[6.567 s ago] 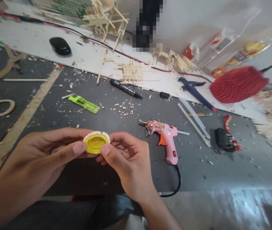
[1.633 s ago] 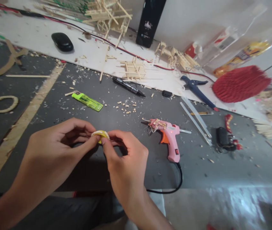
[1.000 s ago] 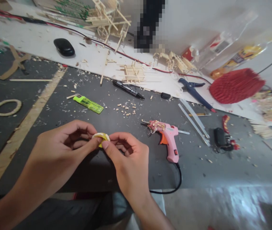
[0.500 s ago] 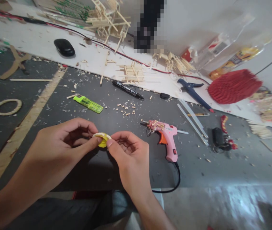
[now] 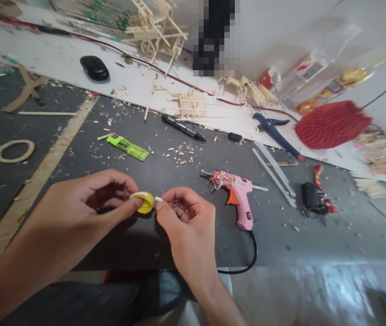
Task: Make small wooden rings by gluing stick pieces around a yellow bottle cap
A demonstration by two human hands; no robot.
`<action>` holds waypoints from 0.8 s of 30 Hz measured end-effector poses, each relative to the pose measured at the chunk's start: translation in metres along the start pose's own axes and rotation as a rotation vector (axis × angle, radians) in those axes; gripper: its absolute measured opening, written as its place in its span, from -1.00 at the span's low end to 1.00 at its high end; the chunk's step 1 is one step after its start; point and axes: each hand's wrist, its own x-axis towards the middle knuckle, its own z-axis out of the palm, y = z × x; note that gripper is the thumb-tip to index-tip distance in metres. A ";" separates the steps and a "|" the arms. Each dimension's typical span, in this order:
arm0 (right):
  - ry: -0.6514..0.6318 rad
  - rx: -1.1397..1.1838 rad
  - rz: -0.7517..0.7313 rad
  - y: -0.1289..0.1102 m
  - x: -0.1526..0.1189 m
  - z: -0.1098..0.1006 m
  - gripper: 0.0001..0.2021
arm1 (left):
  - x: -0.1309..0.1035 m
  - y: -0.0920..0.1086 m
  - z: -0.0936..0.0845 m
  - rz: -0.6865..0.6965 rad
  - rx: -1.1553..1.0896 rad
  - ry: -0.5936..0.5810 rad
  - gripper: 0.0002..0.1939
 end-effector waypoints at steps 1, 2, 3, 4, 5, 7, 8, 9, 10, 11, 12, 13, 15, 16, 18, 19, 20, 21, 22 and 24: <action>0.013 0.000 -0.019 0.000 0.000 -0.002 -0.90 | 0.001 -0.001 -0.001 -0.007 0.004 0.015 -0.93; 0.032 -0.006 -0.048 0.000 0.001 -0.004 -0.90 | 0.003 -0.001 -0.001 -0.012 0.004 0.032 -0.92; 0.057 -0.021 -0.087 0.000 0.002 -0.007 -0.90 | 0.004 -0.001 -0.002 -0.016 0.001 0.049 -0.90; 0.084 -0.058 -0.130 -0.001 0.003 -0.009 -0.90 | 0.004 0.001 -0.004 -0.020 -0.006 0.059 -0.89; 0.108 -0.125 -0.170 -0.003 0.003 -0.012 -0.90 | 0.005 0.002 -0.005 -0.021 -0.015 0.066 -0.88; 0.111 -0.368 -0.246 -0.005 0.003 -0.015 -0.91 | 0.004 0.007 -0.008 -0.023 -0.032 0.063 -0.88; 0.093 -0.526 -0.287 -0.006 0.002 -0.016 -0.93 | 0.003 0.009 -0.009 -0.026 -0.047 0.054 -0.88; 0.074 -0.670 -0.338 -0.007 0.001 -0.016 -0.94 | 0.002 0.011 -0.010 -0.037 -0.064 0.041 -0.88; 0.051 -0.772 -0.398 -0.008 -0.001 -0.015 -0.94 | 0.001 0.013 -0.010 -0.051 -0.084 0.027 -0.88; 0.023 -0.813 -0.457 -0.009 -0.004 -0.013 -0.92 | 0.000 0.014 -0.010 -0.066 -0.109 0.006 -0.88; -0.009 -0.797 -0.498 -0.009 -0.007 -0.011 -0.87 | -0.001 0.014 -0.009 -0.079 -0.137 -0.011 -0.88; -0.049 -0.742 -0.514 -0.010 -0.010 -0.009 -0.84 | -0.001 0.013 -0.009 -0.084 -0.163 -0.024 -0.87; -0.144 -0.623 -0.475 -0.011 -0.014 -0.004 -0.84 | -0.002 0.011 -0.008 -0.081 -0.190 -0.033 -0.88; -0.179 -0.585 -0.440 -0.012 -0.015 -0.002 -0.86 | -0.002 0.009 -0.007 -0.078 -0.185 -0.038 -0.89; -0.188 -0.558 -0.389 -0.012 -0.015 0.001 -0.88 | -0.002 0.007 -0.006 -0.076 -0.156 -0.028 -0.91; -0.175 -0.554 -0.373 -0.012 -0.014 0.002 -0.87 | -0.002 0.006 -0.005 -0.073 -0.143 -0.024 -0.90; -0.156 -0.550 -0.355 -0.012 -0.014 0.003 -0.87 | -0.002 0.005 -0.005 -0.071 -0.136 -0.019 -0.89; -0.139 -0.547 -0.336 -0.012 -0.013 0.003 -0.87 | -0.002 0.005 -0.004 -0.065 -0.136 -0.011 -0.88; -0.123 -0.542 -0.313 -0.012 -0.012 0.004 -0.88 | -0.002 0.005 -0.003 -0.060 -0.136 0.001 -0.87; -0.095 -0.517 -0.262 -0.011 -0.011 0.004 -0.90 | -0.002 0.004 -0.001 -0.056 -0.135 0.024 -0.86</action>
